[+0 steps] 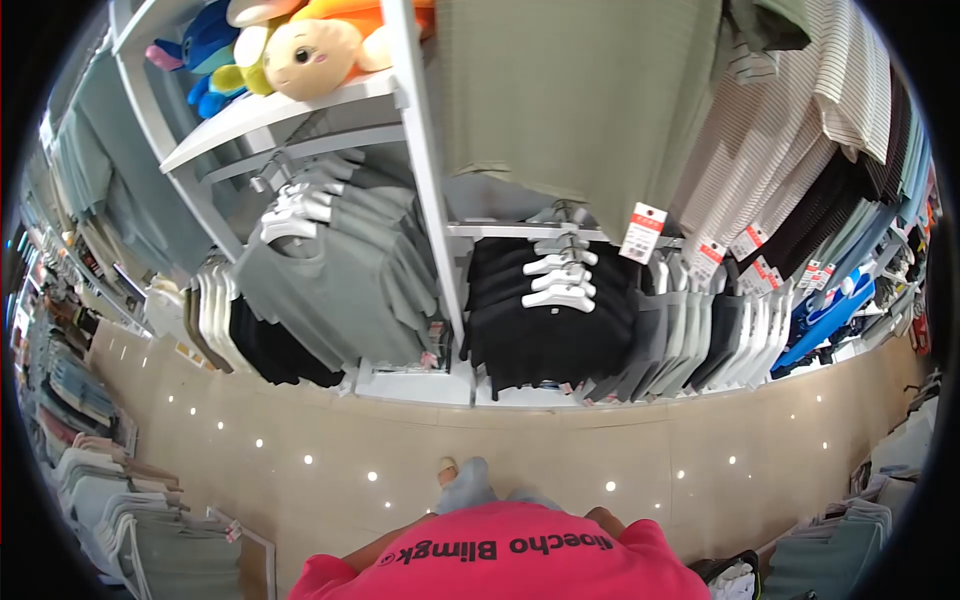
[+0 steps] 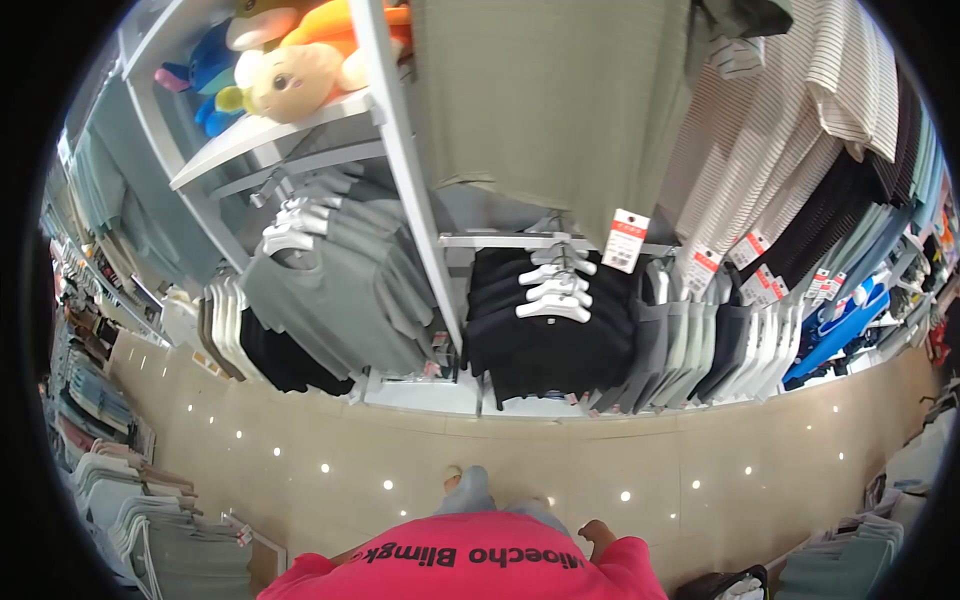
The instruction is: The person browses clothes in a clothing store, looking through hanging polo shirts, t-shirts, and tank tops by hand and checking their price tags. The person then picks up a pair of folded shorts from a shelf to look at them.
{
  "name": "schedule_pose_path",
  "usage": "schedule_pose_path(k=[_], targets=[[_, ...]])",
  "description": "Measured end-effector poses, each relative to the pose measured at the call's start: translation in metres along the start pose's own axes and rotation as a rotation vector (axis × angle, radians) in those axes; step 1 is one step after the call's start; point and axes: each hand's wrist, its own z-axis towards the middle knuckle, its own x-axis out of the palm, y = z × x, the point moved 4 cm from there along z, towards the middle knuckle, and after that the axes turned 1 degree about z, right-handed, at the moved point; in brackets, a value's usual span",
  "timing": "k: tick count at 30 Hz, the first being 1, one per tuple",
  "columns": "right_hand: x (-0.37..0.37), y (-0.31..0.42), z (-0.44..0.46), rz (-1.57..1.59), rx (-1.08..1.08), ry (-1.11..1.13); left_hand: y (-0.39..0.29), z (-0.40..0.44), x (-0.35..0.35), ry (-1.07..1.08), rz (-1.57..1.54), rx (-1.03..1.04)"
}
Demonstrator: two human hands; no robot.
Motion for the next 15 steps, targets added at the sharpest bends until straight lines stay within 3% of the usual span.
schedule_pose_path(k=[1, 2, 4, 5, 6, 9, 14, 15], targets=[[0.031, -0.014, 0.078, 0.136, -0.003, -0.032, 0.007, -0.007, -0.008, -0.024, -0.017, -0.004], [0.025, -0.003, 0.069, 0.128, -0.012, -0.033, 0.014, -0.012, -0.017, -0.045, -0.031, -0.007], [-0.006, 0.051, 0.017, -0.627, -0.557, -0.258, 0.029, -0.021, -0.038, -0.079, -0.058, -0.019], [-0.014, 0.058, 0.026, -0.681, -0.638, -0.312, 0.037, -0.023, -0.049, -0.093, -0.073, -0.024], [-0.023, 0.064, 0.036, -0.688, -0.641, -0.319, 0.044, -0.026, -0.061, -0.104, -0.084, -0.032], [-0.046, 0.086, 0.086, -0.443, -0.372, -0.458, 0.07, -0.036, -0.102, -0.134, -0.124, -0.056], [-0.063, 0.199, 0.082, -0.184, -0.077, -0.485, 0.118, -0.063, -0.185, -0.159, -0.171, -0.099], [-0.058, 0.234, 0.087, -0.356, -0.273, -0.496, 0.13, -0.07, -0.201, -0.166, -0.175, -0.101]])
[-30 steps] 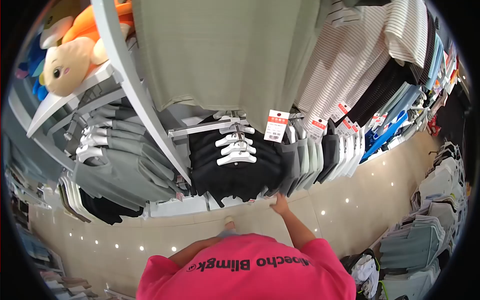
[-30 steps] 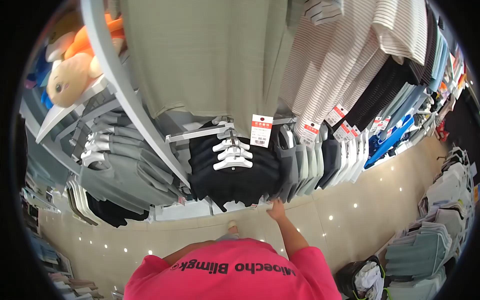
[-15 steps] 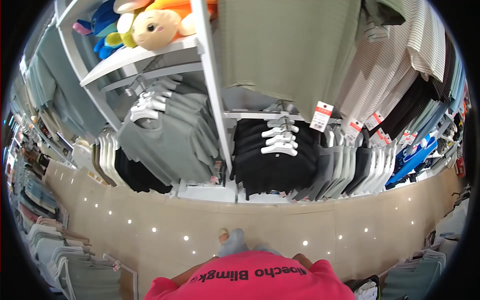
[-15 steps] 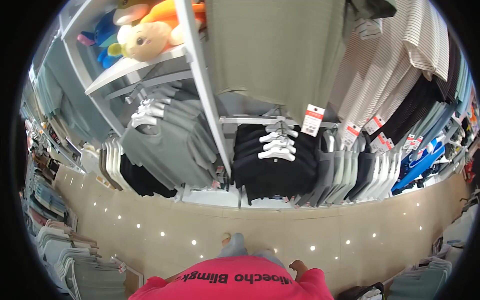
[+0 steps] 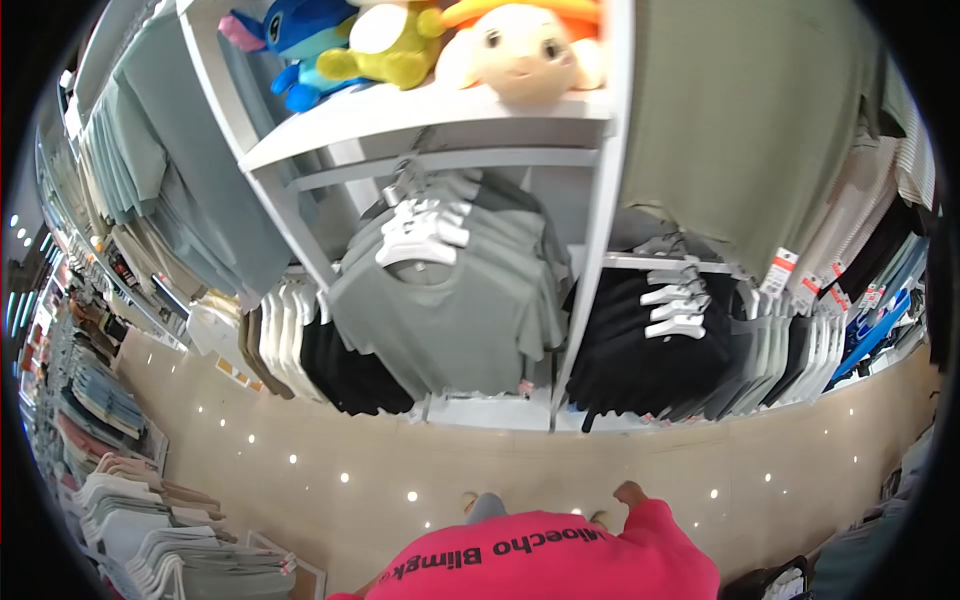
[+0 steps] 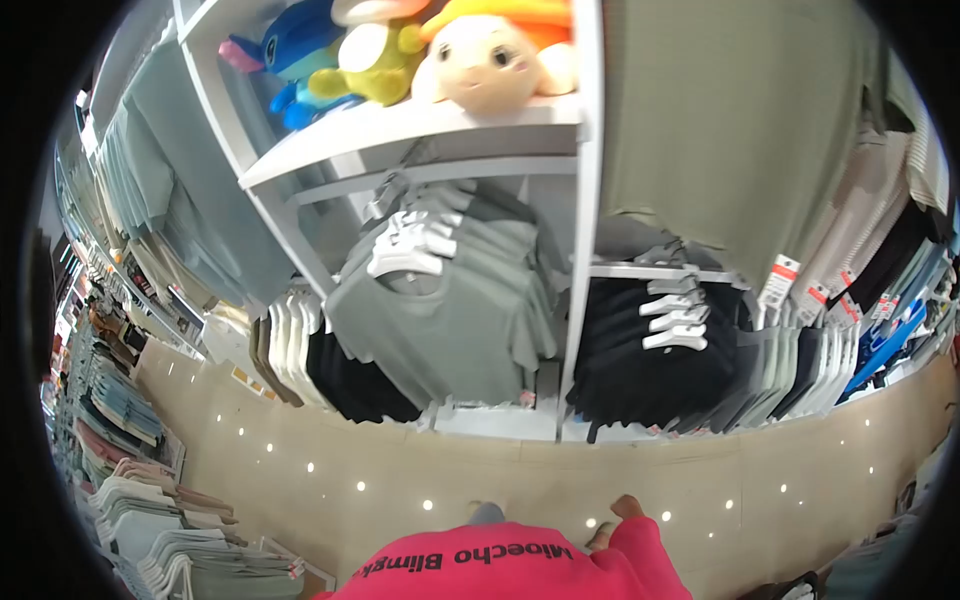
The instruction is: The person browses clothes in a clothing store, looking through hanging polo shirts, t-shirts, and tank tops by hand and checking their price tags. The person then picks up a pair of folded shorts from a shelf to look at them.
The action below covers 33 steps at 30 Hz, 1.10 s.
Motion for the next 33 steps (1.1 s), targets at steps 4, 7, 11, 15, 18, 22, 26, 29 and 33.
schedule_pose_path(k=[4, 7, 11, 15, 18, 22, 26, 29, 33], targets=[[-0.074, 0.15, 0.01, 0.121, -0.318, -0.132, 0.03, -0.01, -0.057, -0.016, -0.014, 0.006], [-0.133, 0.232, -0.007, 0.645, -0.298, -0.28, 0.028, -0.01, -0.092, -0.048, -0.001, 0.045], [-0.195, 0.289, -0.045, 1.074, -0.403, -0.226, -0.009, -0.012, -0.139, -0.173, 0.31, 0.269], [-0.254, 0.301, -0.059, 1.173, -0.467, -0.362, -0.093, 0.002, -0.17, -0.365, 0.549, 0.513], [-0.319, 0.316, -0.065, 1.006, -0.426, -0.495, -0.196, 0.011, -0.174, -0.455, 0.701, 0.748], [-0.396, 0.351, -0.056, 0.854, -0.608, -0.649, -0.344, -0.018, -0.152, -0.596, 0.923, 1.103], [-0.465, 0.394, -0.056, 0.706, -0.834, -0.773, -0.423, -0.042, -0.152, -0.694, 1.024, 1.191], [-0.506, 0.418, -0.064, 0.646, -0.861, -0.744, -0.445, -0.024, -0.165, -0.786, 1.048, 1.265], [-0.532, 0.429, -0.055, 0.541, -0.828, -0.778, -0.459, 0.003, -0.174, -0.853, 1.191, 1.185]])
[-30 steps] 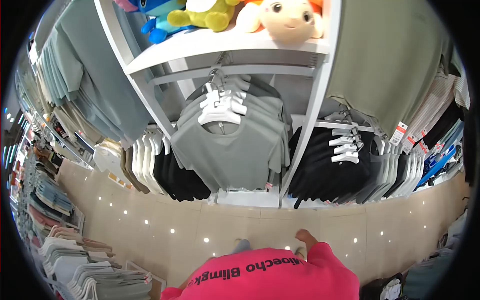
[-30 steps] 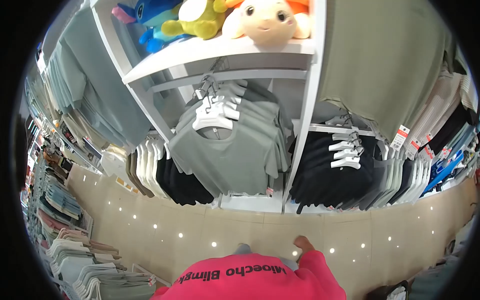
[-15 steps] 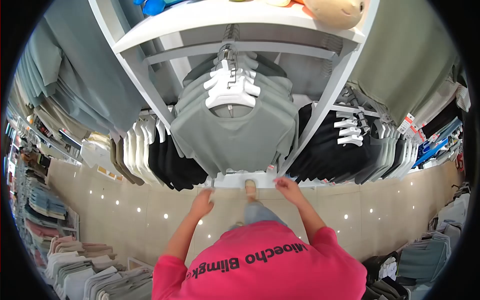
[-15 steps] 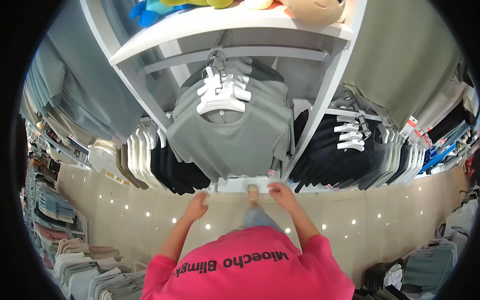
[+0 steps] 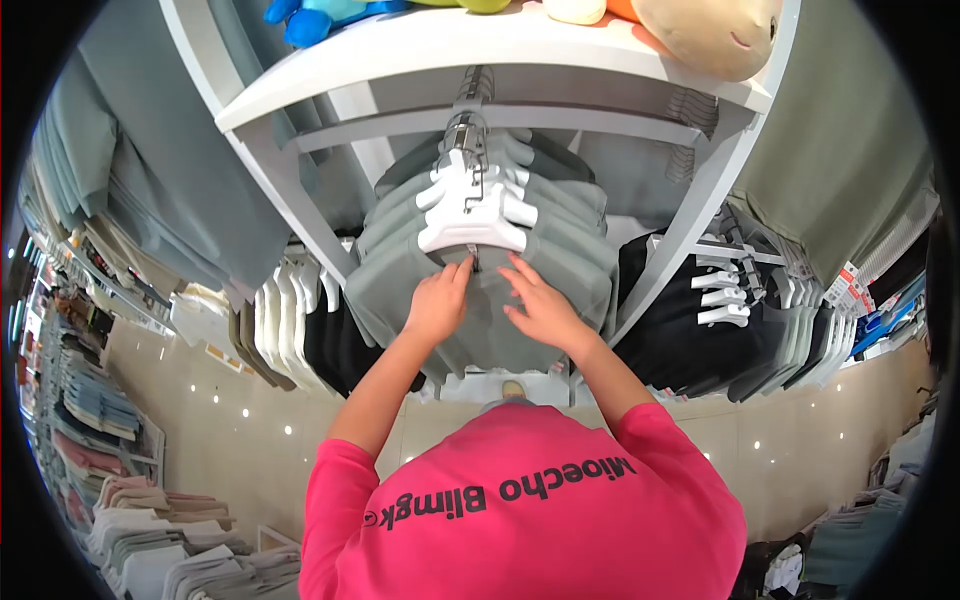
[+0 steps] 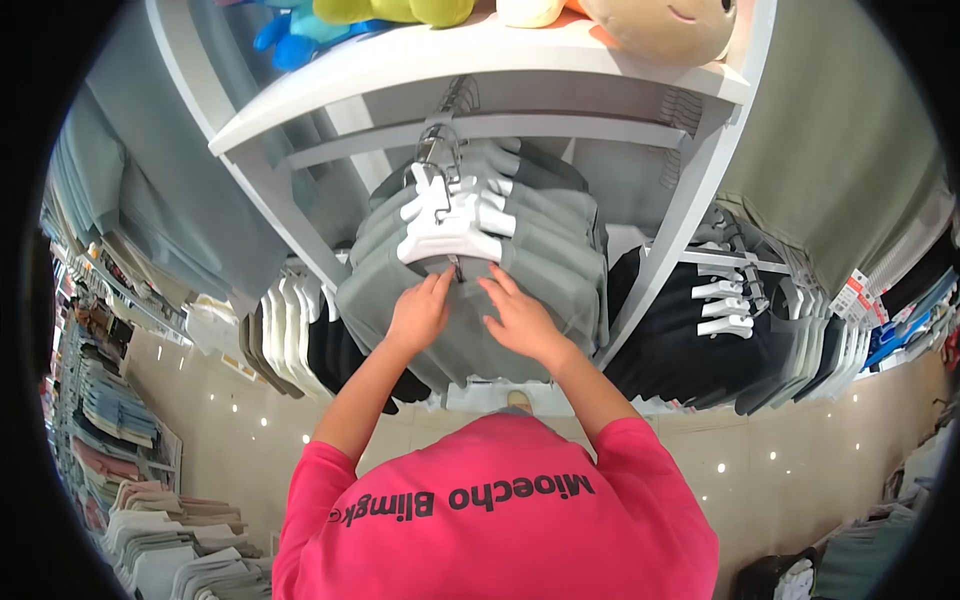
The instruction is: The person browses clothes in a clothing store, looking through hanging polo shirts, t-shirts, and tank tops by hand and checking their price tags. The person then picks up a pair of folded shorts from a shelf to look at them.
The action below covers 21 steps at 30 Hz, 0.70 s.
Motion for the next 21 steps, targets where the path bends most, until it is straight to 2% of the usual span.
schedule_pose_path(k=[2, 6, 10, 16, 18, 19, 21], targets=[[0.004, -0.001, 0.002, -0.247, -0.047, 0.05, -0.002, -0.001, 0.003, -0.037, -0.032, -0.054], [0.01, -0.007, -0.006, -0.248, -0.084, 0.018, -0.019, -0.022, -0.002, -0.031, -0.119, -0.058], [0.013, 0.003, -0.015, -0.273, -0.004, -0.013, -0.04, -0.045, -0.008, -0.055, -0.133, -0.037], [0.028, 0.019, 0.001, -0.206, -0.076, -0.129, -0.058, -0.064, -0.003, -0.058, -0.15, 0.02], [0.035, 0.013, 0.014, 0.174, 0.07, -0.177, -0.063, -0.069, -0.002, -0.039, -0.145, 0.0], [0.042, 0.007, 0.021, 0.173, 0.068, -0.177, -0.066, -0.072, -0.002, -0.015, -0.166, 0.006], [0.048, -0.004, 0.032, -0.209, 0.004, -0.357, -0.067, -0.076, -0.002, 0.003, -0.186, 0.008]])
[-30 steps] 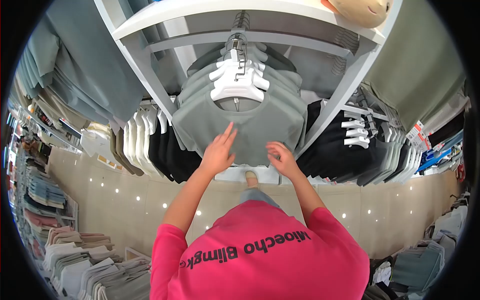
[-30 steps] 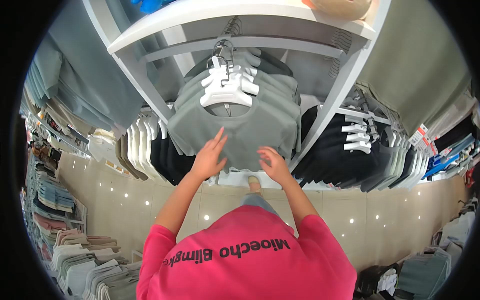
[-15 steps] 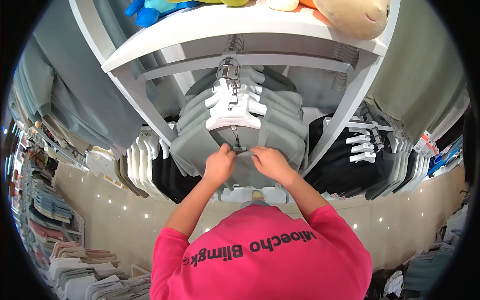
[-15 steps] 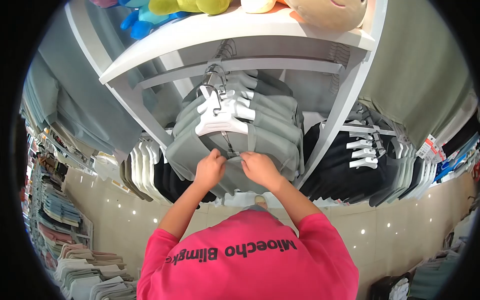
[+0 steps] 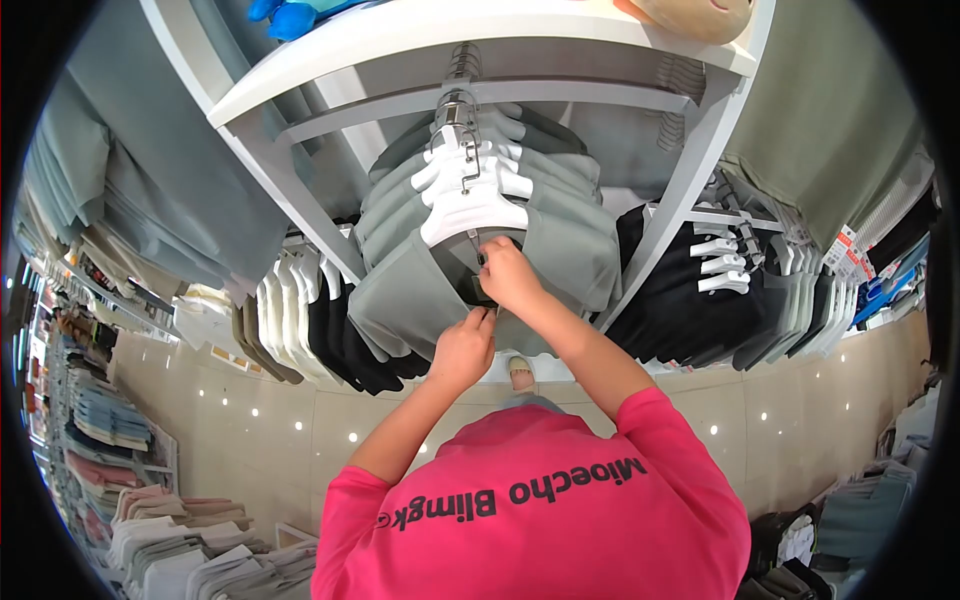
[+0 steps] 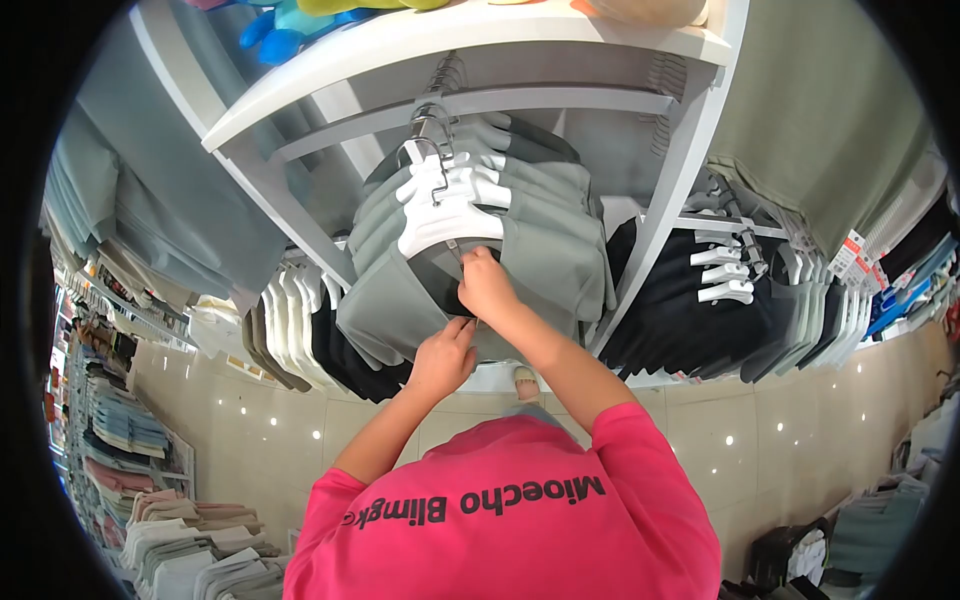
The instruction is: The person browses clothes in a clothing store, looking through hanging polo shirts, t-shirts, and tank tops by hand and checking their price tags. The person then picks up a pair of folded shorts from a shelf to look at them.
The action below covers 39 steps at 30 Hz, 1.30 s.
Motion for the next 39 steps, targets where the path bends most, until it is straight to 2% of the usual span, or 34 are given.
schedule_pose_path(k=[1, 3, 4, 6, 9, 11, 17, 26, 28, 29, 31, 33, 34, 35, 37, 39], targets=[[0.002, 0.0, 0.006, -0.002, -0.008, 0.003, 0.0, -0.001, 0.002, 0.01, 0.001, -0.001], [0.019, -0.006, 0.011, -0.36, 0.088, 0.387, -0.001, -0.004, 0.004, 0.011, -0.001, -0.008], [0.021, 0.0, 0.016, -0.369, 0.072, 0.39, -0.002, -0.006, 0.003, 0.003, -0.002, -0.004], [0.034, -0.002, 0.014, -0.429, 0.21, 0.675, -0.004, -0.007, 0.003, -0.003, -0.002, 0.0], [0.048, -0.011, 0.013, -0.468, 0.265, 0.745, -0.007, -0.008, 0.0, 0.011, -0.029, -0.012], [0.06, -0.024, 0.01, -0.449, 0.3, 0.744, -0.008, -0.009, 0.001, 0.074, -0.07, -0.06], [0.069, -0.031, 0.001, -0.361, 0.348, 0.733, -0.005, -0.016, 0.009, 0.073, -0.094, -0.079], [0.056, -0.015, 0.012, -0.04, 0.137, 0.663, 0.003, -0.012, 0.003, 0.101, -0.031, -0.095], [0.025, 0.001, 0.016, 0.029, 0.038, 0.466, 0.007, -0.013, 0.005, 0.09, -0.019, -0.095], [0.011, 0.008, 0.018, 0.031, 0.04, 0.466, 0.009, -0.014, 0.007, 0.087, -0.015, -0.097], [-0.013, 0.011, 0.02, 0.093, 0.088, 0.358, 0.011, -0.013, 0.008, 0.117, -0.028, -0.117], [-0.017, -0.008, 0.02, 0.377, 0.174, 0.343, 0.011, -0.015, 0.011, 0.157, -0.045, -0.135], [-0.028, -0.001, 0.019, 0.555, 0.322, 0.363, 0.01, -0.014, 0.009, 0.087, -0.038, -0.119], [-0.038, 0.003, 0.021, 0.556, 0.331, 0.358, 0.008, -0.013, 0.007, 0.014, -0.031, -0.1], [-0.053, 0.005, 0.02, 0.95, 0.563, 0.337, 0.005, -0.015, 0.008, -0.008, -0.045, -0.111], [-0.062, 0.007, 0.011, 1.012, 0.646, 0.33, 0.006, -0.017, 0.01, -0.159, -0.168, -0.086]])
